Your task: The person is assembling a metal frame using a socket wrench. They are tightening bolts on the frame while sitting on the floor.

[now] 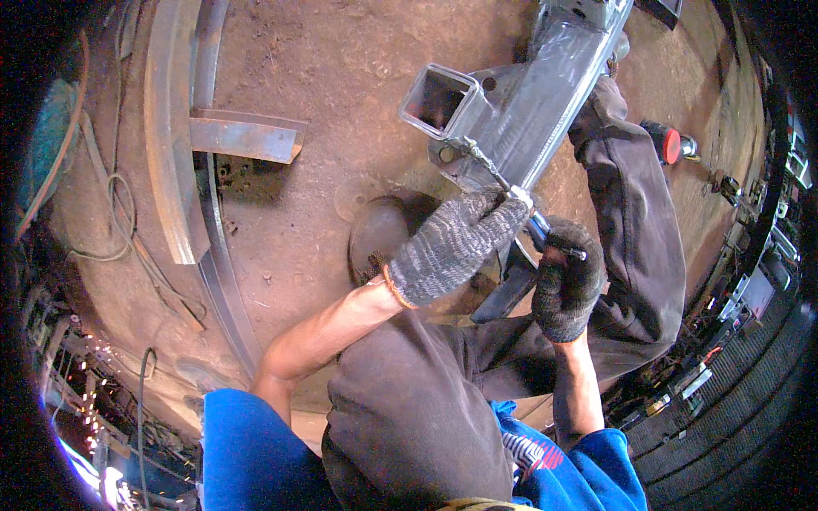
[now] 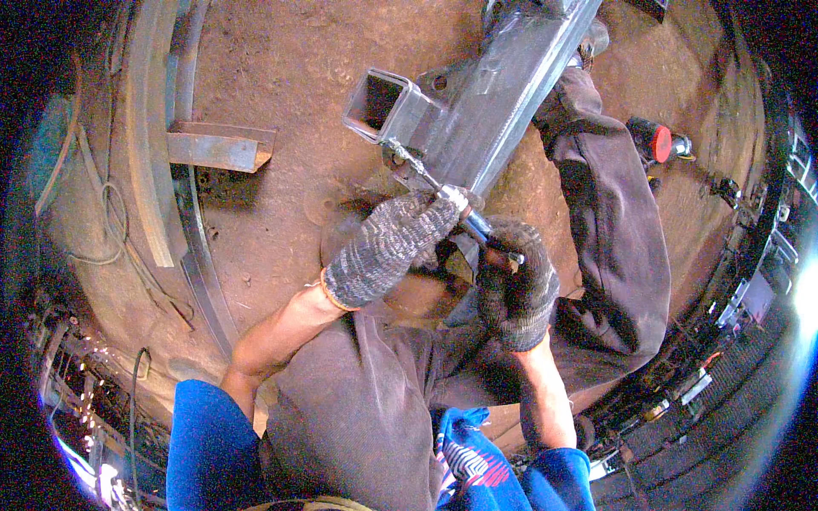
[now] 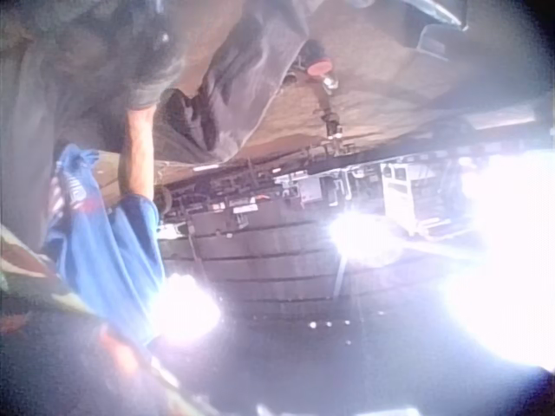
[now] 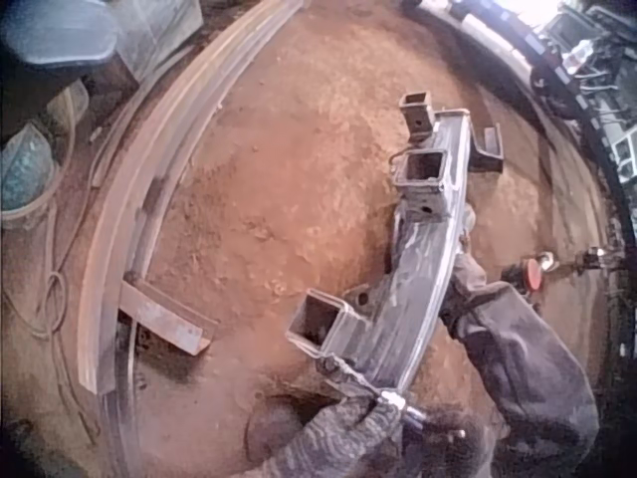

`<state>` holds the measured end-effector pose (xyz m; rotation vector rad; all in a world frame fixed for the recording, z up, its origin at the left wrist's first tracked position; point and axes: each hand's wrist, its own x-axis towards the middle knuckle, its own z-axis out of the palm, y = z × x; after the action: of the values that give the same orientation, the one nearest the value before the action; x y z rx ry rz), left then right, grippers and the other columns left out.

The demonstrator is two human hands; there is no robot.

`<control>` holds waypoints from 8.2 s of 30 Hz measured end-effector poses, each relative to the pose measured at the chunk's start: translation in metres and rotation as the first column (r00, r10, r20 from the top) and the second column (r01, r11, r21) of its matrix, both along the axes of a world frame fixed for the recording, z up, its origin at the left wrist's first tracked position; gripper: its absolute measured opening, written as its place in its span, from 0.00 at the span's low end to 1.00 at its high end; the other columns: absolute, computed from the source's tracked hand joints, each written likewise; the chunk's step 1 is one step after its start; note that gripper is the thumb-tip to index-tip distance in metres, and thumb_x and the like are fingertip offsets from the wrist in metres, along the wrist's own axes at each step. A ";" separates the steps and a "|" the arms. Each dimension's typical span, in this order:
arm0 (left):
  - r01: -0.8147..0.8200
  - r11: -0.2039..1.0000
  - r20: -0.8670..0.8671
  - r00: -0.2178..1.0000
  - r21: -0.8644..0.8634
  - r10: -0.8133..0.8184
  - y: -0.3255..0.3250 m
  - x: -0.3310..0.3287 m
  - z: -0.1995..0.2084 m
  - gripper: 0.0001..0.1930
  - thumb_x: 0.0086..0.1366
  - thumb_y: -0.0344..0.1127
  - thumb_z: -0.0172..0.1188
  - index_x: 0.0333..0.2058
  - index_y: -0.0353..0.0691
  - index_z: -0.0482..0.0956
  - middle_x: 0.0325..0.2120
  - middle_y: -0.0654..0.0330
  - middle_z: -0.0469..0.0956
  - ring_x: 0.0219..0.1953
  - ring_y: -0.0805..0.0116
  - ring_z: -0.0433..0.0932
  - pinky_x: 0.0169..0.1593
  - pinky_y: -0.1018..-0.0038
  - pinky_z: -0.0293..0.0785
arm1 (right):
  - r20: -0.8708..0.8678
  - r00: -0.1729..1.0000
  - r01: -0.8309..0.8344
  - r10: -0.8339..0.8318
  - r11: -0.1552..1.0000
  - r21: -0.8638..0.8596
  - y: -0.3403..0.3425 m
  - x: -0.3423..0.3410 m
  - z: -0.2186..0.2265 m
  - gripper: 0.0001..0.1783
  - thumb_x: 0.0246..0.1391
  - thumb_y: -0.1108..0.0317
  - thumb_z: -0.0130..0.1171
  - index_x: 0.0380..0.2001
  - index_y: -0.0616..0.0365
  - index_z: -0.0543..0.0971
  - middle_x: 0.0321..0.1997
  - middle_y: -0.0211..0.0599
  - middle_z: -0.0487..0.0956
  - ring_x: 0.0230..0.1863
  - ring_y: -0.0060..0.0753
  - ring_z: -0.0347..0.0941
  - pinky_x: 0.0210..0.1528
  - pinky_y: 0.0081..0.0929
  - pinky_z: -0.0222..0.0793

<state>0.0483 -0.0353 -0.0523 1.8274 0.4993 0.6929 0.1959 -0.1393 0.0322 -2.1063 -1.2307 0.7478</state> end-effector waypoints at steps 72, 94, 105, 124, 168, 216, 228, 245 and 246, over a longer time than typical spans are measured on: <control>-0.016 0.865 -0.277 0.950 -0.501 -0.143 0.185 0.091 0.204 0.23 0.67 0.53 0.52 0.49 0.40 0.77 0.36 0.65 0.79 0.29 0.81 0.69 0.32 0.82 0.66 | -0.256 0.966 0.108 -0.040 0.960 0.259 0.224 0.303 0.114 0.15 0.60 0.59 0.58 0.40 0.61 0.79 0.26 0.31 0.78 0.26 0.20 0.72 0.30 0.23 0.72; -0.313 0.877 -0.501 0.860 -0.365 0.098 0.220 0.140 0.233 0.21 0.69 0.48 0.49 0.49 0.37 0.76 0.34 0.62 0.78 0.20 0.84 0.62 0.26 0.82 0.64 | -0.360 0.932 0.084 0.046 0.938 0.337 0.233 0.339 0.087 0.13 0.62 0.63 0.55 0.44 0.61 0.78 0.25 0.26 0.75 0.27 0.17 0.69 0.31 0.18 0.66; -0.361 0.920 -0.678 0.716 -0.153 0.168 0.245 0.178 0.265 0.23 0.70 0.51 0.47 0.51 0.37 0.74 0.26 0.68 0.74 0.20 0.83 0.60 0.26 0.81 0.64 | -0.577 0.802 0.097 0.155 0.919 0.383 0.237 0.373 0.039 0.14 0.63 0.69 0.51 0.50 0.60 0.74 0.33 0.31 0.78 0.35 0.20 0.73 0.41 0.22 0.71; 0.069 0.992 -0.771 0.623 -0.109 -0.128 0.224 0.263 0.135 0.18 0.65 0.42 0.56 0.46 0.35 0.77 0.37 0.46 0.81 0.41 0.54 0.80 0.48 0.65 0.74 | -0.579 0.815 0.164 0.023 0.950 0.267 0.206 0.355 0.012 0.17 0.59 0.67 0.55 0.51 0.59 0.72 0.37 0.37 0.79 0.33 0.26 0.74 0.36 0.26 0.75; 0.095 0.994 -0.476 0.872 -0.061 -0.113 0.242 0.230 0.094 0.18 0.61 0.43 0.58 0.44 0.36 0.76 0.36 0.45 0.78 0.40 0.47 0.78 0.45 0.60 0.75 | 0.201 0.836 -0.518 0.511 0.855 -0.020 0.397 0.447 0.001 0.10 0.52 0.62 0.57 0.35 0.55 0.79 0.21 0.29 0.71 0.22 0.27 0.64 0.25 0.26 0.59; 0.085 0.995 -0.515 0.851 -0.046 -0.097 0.240 0.232 0.099 0.17 0.61 0.42 0.58 0.43 0.36 0.77 0.37 0.44 0.78 0.40 0.47 0.78 0.45 0.60 0.75 | -0.663 0.688 0.124 -0.296 0.948 -0.294 0.396 0.434 -0.002 0.14 0.58 0.50 0.55 0.33 0.47 0.77 0.14 0.18 0.65 0.09 0.16 0.55 0.09 0.17 0.48; 0.088 0.992 -0.500 0.858 -0.086 -0.119 0.241 0.231 0.097 0.17 0.61 0.43 0.58 0.43 0.37 0.77 0.36 0.46 0.79 0.40 0.49 0.79 0.45 0.61 0.75 | -0.642 0.683 0.141 -0.348 0.925 -0.351 0.399 0.428 0.011 0.11 0.56 0.52 0.57 0.27 0.45 0.76 0.12 0.17 0.64 0.10 0.16 0.55 0.09 0.17 0.47; 0.073 0.995 -0.482 0.871 -0.066 -0.096 0.239 0.231 0.095 0.15 0.62 0.42 0.58 0.42 0.39 0.78 0.35 0.47 0.79 0.38 0.49 0.79 0.43 0.62 0.75 | -0.634 0.649 0.206 -0.421 0.899 -0.386 0.408 0.422 0.015 0.17 0.57 0.52 0.58 0.18 0.44 0.71 0.11 0.20 0.66 0.09 0.18 0.56 0.08 0.20 0.48; 0.067 0.996 -0.470 0.879 -0.059 -0.087 0.239 0.231 0.094 0.15 0.61 0.42 0.58 0.42 0.39 0.78 0.35 0.47 0.79 0.38 0.49 0.79 0.43 0.63 0.75 | -0.627 0.653 0.216 -0.425 0.898 -0.383 0.408 0.420 0.016 0.17 0.57 0.52 0.58 0.18 0.44 0.71 0.11 0.20 0.66 0.08 0.18 0.56 0.08 0.20 0.48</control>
<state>0.2792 0.2035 0.0414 1.9672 0.7470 0.1689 0.6162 0.2683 0.0479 -1.8594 -0.3212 1.4373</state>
